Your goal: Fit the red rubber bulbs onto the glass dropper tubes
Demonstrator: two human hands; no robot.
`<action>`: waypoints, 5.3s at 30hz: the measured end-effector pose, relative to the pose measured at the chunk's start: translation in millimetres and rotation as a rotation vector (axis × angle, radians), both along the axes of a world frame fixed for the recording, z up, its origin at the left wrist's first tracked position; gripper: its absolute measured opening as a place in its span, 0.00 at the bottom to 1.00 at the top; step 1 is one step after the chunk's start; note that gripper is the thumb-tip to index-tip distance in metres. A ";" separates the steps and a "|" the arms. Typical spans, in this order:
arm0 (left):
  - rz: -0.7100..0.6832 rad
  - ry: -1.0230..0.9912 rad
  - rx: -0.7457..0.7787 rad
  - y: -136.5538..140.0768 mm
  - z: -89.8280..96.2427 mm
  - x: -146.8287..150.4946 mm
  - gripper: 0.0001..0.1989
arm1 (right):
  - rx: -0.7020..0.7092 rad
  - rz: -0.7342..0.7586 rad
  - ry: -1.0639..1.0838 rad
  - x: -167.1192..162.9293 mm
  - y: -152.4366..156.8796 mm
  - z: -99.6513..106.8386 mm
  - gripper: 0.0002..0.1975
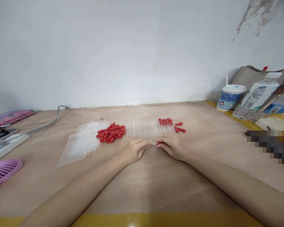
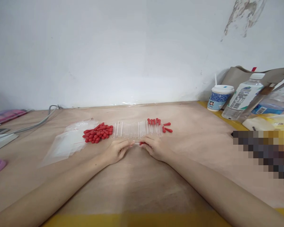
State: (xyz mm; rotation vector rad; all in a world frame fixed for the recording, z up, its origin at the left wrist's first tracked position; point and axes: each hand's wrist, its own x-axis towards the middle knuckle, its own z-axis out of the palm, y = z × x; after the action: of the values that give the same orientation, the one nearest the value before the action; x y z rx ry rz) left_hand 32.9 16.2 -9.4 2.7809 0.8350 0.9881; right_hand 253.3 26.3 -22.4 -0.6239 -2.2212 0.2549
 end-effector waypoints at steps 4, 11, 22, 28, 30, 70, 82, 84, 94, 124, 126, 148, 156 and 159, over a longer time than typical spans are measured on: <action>-0.008 0.007 -0.003 -1.1 1.8 1.0 0.12 | 0.039 -0.005 0.012 -0.3 -2.0 1.8 0.09; 0.004 0.024 0.011 -0.2 1.2 1.2 0.11 | 0.107 -0.025 0.003 -0.6 -7.6 5.1 0.09; 0.012 0.122 0.004 0.9 0.6 -0.4 0.11 | 0.217 -0.041 -0.021 0.6 -6.2 1.9 0.07; 0.036 0.180 0.029 1.2 1.0 0.9 0.11 | 0.251 -0.054 -0.060 0.5 -4.0 -2.1 0.07; 0.055 0.225 0.074 1.2 0.6 2.0 0.11 | 0.263 -0.070 -0.088 0.5 -2.7 -5.2 0.08; 0.209 0.095 0.247 -0.8 -2.7 -1.6 0.12 | -0.616 0.021 0.247 6.6 1.5 9.7 0.12; 0.142 0.059 0.277 -1.6 -3.8 -2.4 0.10 | -0.541 -0.009 0.262 4.2 2.4 1.0 0.09; 0.134 0.055 0.282 -2.1 -3.4 -1.7 0.10 | -0.510 0.000 0.239 3.1 2.5 -0.5 0.08; 0.100 0.046 0.288 -3.3 -4.1 2.1 0.10 | -0.441 -0.015 0.163 -5.5 -4.8 2.8 0.07; 0.117 0.028 0.133 -11.0 -4.9 -0.8 0.11 | -0.638 0.030 0.234 0.5 -4.8 -1.3 0.09; 0.124 0.027 0.136 -11.0 -5.5 -0.4 0.11 | -0.627 0.033 0.237 -0.5 -4.1 -1.9 0.09; 0.187 0.179 -0.033 -10.6 6.0 13.9 0.13 | -0.122 -0.048 0.094 -10.5 -7.4 10.8 0.08; 0.256 0.260 0.080 -10.4 7.9 10.5 0.15 | -0.166 -0.064 0.079 -9.9 -4.6 1.5 0.06; 0.241 0.242 0.079 -11.3 7.7 9.5 0.15 | -0.135 -0.067 0.074 -9.6 -4.4 -0.2 0.06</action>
State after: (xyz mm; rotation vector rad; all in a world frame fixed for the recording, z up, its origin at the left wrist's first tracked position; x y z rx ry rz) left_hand 42.5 4.9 -1.7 2.9611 1.2118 0.7341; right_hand 243.8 21.9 -22.6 -0.7486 -2.1205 0.3903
